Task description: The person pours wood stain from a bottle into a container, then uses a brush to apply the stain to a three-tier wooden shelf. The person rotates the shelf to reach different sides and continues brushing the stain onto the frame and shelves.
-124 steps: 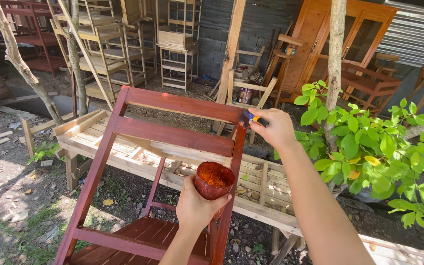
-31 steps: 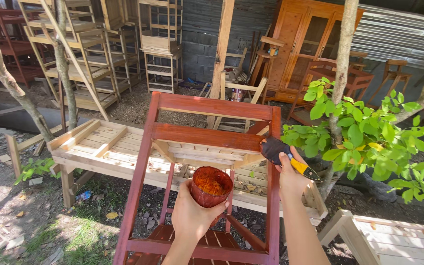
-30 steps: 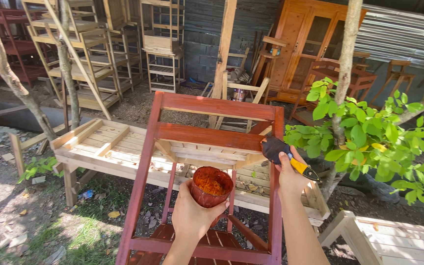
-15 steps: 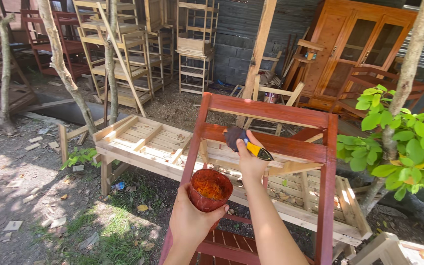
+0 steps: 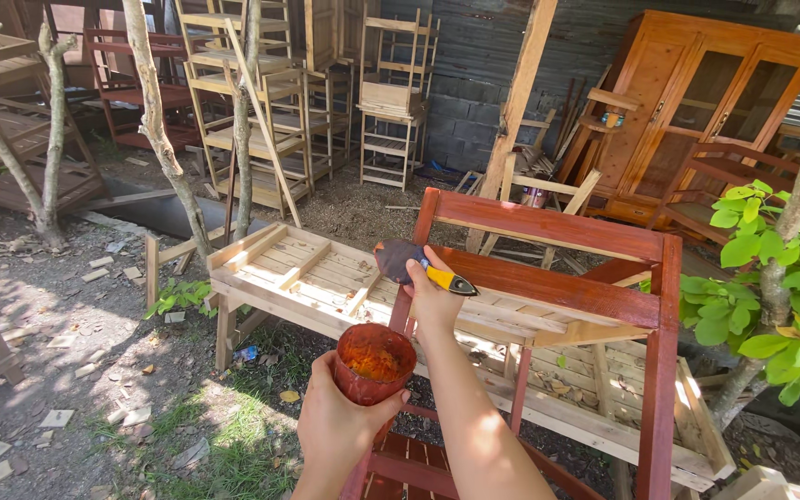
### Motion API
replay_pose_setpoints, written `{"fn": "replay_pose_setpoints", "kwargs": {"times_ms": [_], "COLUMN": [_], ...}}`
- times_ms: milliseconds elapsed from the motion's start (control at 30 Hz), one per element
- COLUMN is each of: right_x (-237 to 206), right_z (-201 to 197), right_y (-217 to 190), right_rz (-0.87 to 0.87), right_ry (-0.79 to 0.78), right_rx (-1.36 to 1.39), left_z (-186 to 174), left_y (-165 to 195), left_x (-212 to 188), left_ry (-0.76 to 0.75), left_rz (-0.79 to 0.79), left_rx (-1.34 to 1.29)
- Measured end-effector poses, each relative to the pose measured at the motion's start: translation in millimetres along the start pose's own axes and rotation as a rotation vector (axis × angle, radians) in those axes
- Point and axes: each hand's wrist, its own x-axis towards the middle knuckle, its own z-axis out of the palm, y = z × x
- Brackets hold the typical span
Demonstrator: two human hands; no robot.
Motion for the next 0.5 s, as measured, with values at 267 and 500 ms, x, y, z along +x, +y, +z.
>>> {"fn": "replay_pose_setpoints", "kwargs": {"times_ms": [267,500], "right_x": [-32,-87], "right_z": [-87,-208], "right_y": [-16,-24], "right_rz": [0.263,0.223], "right_ry": [0.160,0.342], "right_rx": [0.368,0.260], "left_z": [-3,14], "left_y": [1,-4], "left_x": [-27,-70], "left_ry": [-0.038,-0.114], "left_rz": [0.018,0.054], "left_rx": [-0.088,-0.080]}}
